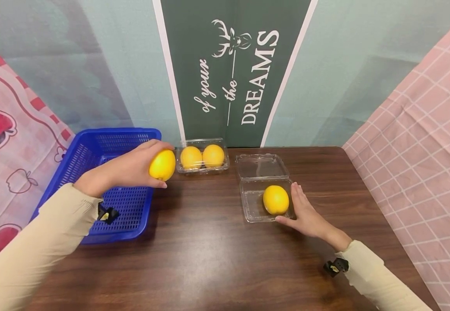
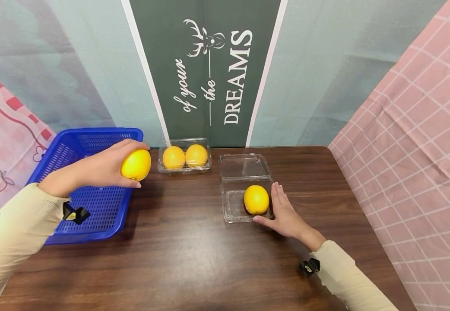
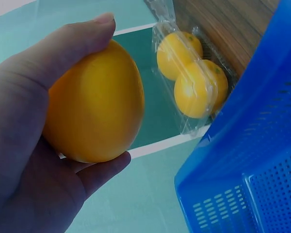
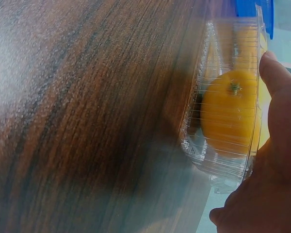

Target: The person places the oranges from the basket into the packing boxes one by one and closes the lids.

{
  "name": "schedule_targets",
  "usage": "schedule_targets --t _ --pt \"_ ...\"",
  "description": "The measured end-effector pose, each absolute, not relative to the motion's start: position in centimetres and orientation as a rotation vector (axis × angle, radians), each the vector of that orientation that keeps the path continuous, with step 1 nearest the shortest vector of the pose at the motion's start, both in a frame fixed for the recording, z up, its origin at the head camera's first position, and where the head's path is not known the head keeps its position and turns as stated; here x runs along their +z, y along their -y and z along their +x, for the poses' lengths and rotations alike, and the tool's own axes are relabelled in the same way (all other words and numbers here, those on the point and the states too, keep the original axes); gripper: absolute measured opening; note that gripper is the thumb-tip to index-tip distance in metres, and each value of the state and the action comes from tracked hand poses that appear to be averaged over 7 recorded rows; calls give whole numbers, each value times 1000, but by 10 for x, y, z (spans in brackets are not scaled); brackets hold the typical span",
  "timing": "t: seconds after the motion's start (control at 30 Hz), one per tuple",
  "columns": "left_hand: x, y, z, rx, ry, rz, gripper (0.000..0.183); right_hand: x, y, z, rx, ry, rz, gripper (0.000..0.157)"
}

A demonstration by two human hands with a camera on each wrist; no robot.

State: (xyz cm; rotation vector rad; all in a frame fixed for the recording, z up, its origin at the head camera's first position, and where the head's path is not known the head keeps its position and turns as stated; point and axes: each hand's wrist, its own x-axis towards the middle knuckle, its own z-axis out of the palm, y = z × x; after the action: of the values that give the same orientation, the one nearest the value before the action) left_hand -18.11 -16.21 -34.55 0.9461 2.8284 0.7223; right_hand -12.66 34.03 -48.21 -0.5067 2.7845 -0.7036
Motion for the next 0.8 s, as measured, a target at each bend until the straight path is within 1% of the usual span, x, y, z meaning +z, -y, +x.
schedule_targets --t 0.27,0.8 --pt "-346 150 -181 745 -2806 993 84 -484 -339 -126 -707 -2794 -509 119" --pt "-355 127 -179 751 -2767 987 91 -492 -341 -121 -709 -2802 -515 119"
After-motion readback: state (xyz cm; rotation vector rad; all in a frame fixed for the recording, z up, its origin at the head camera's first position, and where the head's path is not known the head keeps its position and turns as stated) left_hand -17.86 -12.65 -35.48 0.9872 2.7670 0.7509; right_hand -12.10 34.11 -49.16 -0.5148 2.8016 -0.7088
